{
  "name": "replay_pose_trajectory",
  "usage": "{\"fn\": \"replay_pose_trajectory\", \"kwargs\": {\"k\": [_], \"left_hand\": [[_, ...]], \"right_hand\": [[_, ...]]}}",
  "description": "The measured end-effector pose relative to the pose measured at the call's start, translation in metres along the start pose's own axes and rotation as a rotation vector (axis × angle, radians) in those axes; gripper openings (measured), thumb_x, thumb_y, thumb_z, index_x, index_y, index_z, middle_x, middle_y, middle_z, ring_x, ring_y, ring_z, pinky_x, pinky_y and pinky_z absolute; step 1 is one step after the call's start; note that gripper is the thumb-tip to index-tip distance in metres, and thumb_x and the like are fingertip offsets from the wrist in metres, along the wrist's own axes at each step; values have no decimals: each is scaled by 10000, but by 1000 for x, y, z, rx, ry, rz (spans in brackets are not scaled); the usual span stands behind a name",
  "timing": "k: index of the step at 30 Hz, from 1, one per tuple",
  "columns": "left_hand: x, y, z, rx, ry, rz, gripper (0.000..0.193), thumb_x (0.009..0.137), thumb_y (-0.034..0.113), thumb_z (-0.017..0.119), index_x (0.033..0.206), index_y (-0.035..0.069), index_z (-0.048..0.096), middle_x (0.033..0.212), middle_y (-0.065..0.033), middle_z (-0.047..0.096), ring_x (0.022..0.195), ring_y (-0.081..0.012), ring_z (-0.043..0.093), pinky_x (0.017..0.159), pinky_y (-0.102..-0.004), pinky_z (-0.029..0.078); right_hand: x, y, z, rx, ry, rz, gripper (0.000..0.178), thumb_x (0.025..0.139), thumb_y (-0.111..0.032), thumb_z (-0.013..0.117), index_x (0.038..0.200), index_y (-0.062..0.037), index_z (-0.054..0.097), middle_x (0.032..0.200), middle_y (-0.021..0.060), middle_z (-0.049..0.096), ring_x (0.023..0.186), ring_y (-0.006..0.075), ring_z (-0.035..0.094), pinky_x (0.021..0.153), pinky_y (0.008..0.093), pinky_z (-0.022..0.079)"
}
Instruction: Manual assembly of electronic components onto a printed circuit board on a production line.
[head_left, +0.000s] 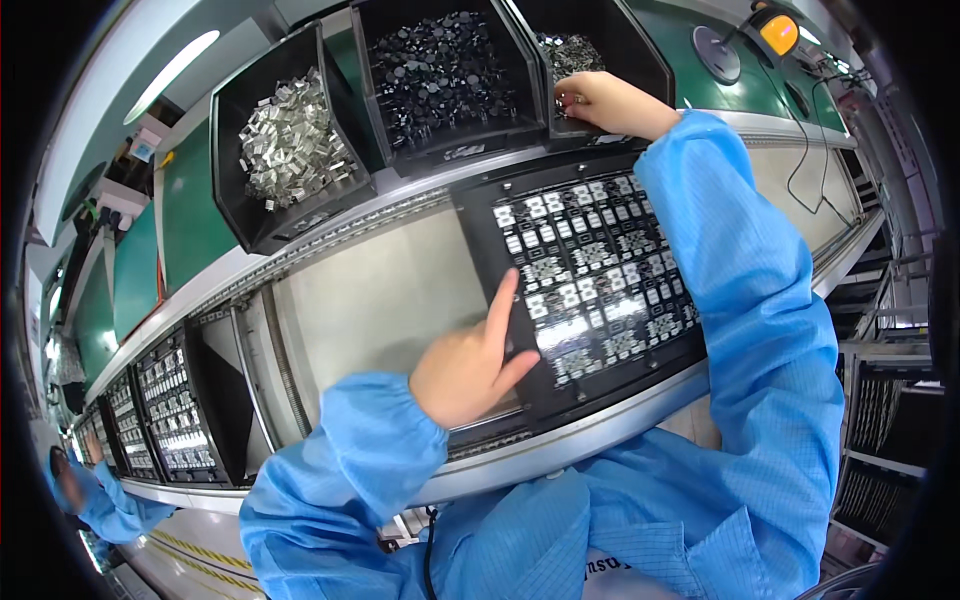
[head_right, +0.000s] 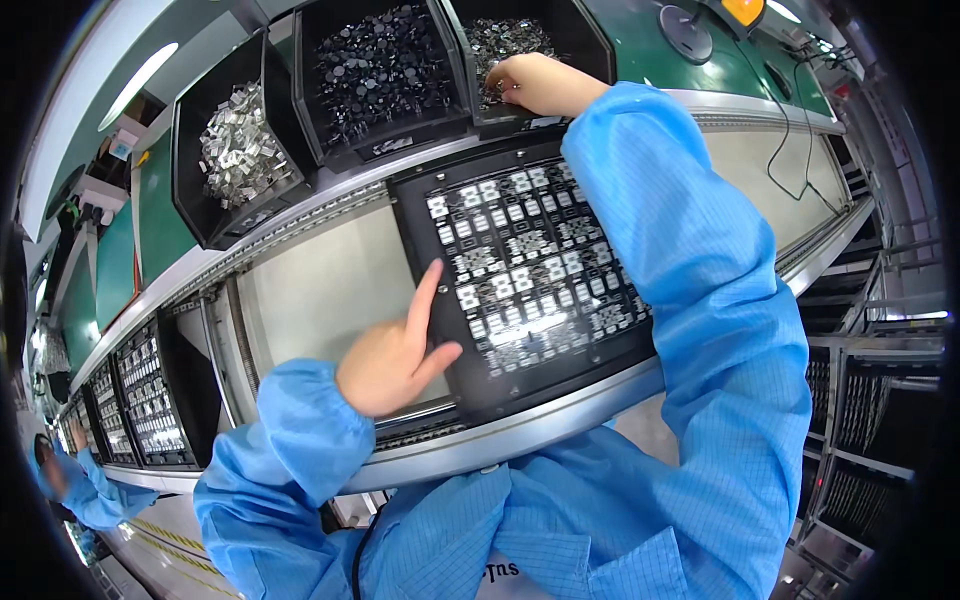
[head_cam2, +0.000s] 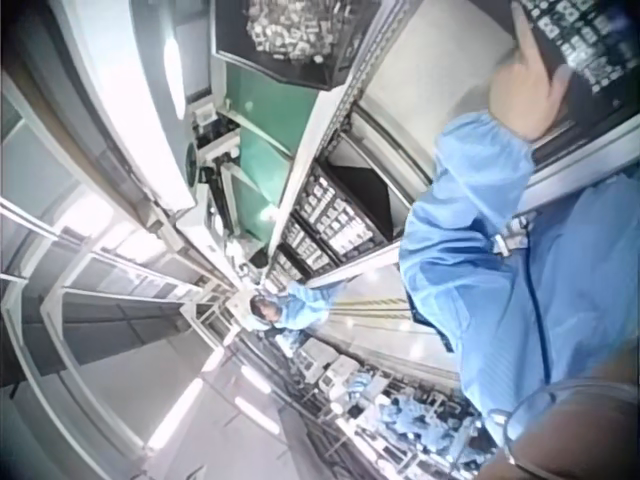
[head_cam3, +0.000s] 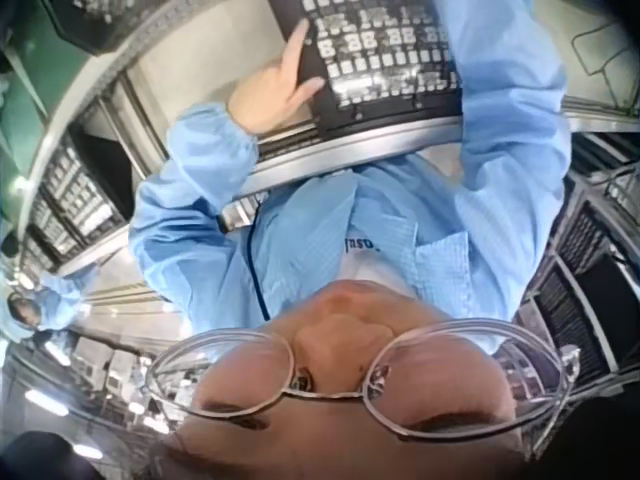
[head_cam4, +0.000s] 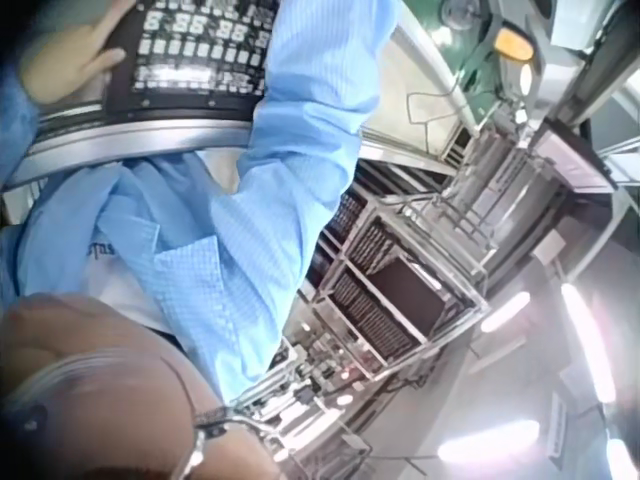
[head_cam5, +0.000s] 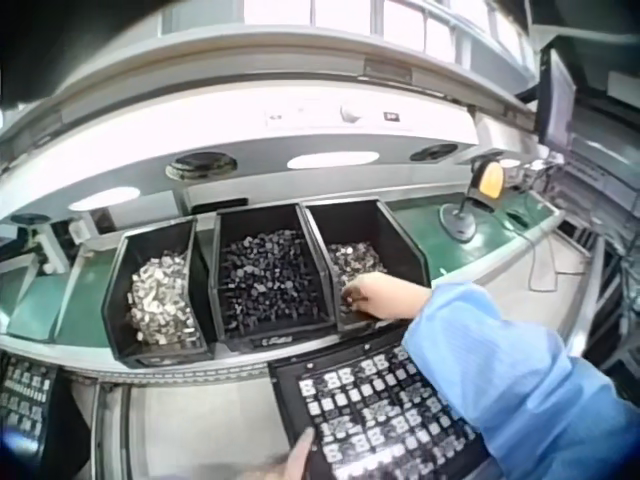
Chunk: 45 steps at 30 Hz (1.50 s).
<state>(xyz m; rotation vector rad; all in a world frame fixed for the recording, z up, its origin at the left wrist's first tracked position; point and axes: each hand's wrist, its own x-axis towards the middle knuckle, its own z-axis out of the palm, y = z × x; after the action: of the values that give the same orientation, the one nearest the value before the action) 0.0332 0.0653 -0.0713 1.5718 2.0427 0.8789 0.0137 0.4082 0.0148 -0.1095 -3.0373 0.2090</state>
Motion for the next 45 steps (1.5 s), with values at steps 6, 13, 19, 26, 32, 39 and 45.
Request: {"fn": "replay_pose_trajectory", "kwargs": {"k": [6, 13, 19, 26, 32, 39, 45], "left_hand": [[73, -12, -87, 511, 683, 418, 278, 797, 99, 578, 1068, 37, 587, 855, -129, 590, 841, -292, 575, 684, -411, 487], [149, -55, -119, 531, 213, 157, 266, 861, 82, 529, 1102, 15, 619, 1041, -145, 627, 998, -325, 581, 883, -362, 459], [165, -56, -115, 525, 206, 98, 259, 823, 12, 568, 1071, 23, 643, 976, -177, 660, 931, -320, 628, 844, -372, 493], [183, -61, -111, 569, 304, 98, 249, 782, 29, 639, 1027, 64, 661, 922, -132, 673, 899, -287, 640, 821, -364, 510], [204, -67, -104, 602, 361, 13, 179, 755, 67, 685, 930, 61, 649, 884, -111, 671, 874, -276, 644, 792, -356, 513], [201, -61, -105, 424, 441, 34, 136, 747, 66, 650, 882, 56, 661, 933, -149, 668, 915, -321, 638, 819, -404, 512], [160, -25, -115, -93, 588, 211, 140, 660, 26, 656, 798, 4, 641, 721, -115, 649, 685, -254, 645, 651, -334, 519]], "right_hand": [[2, -15, -1, -2, 82, -60, 99, 791, -23, 622, 879, 17, 643, 783, 118, 670, 738, 213, 661, 673, 299, 525], [-10, -28, -14, 57, 311, -76, 157, 749, -56, 649, 892, 9, 644, 676, 65, 622, 631, 132, 590, 627, 254, 490], [-62, -60, -29, 360, 319, -31, 125, 769, -1, 609, 887, 19, 646, 774, 25, 651, 700, 80, 595, 653, 228, 498], [-127, -110, 31, 520, -188, -77, 86, 709, -12, 690, 782, -7, 646, 695, 55, 616, 594, 131, 593, 553, 252, 484], [-130, -114, 41, 430, -269, -98, 91, 669, -65, 686, 732, -44, 624, 701, 65, 620, 621, 197, 623, 576, 302, 500], [-129, -117, 43, 296, -266, -191, 90, 685, -48, 680, 733, -38, 605, 722, 53, 593, 614, 184, 610, 555, 285, 488], [-125, -119, 33, 268, -107, -338, 163, 725, -171, 714, 782, -69, 600, 711, 82, 588, 641, 263, 599, 569, 353, 474]]}}
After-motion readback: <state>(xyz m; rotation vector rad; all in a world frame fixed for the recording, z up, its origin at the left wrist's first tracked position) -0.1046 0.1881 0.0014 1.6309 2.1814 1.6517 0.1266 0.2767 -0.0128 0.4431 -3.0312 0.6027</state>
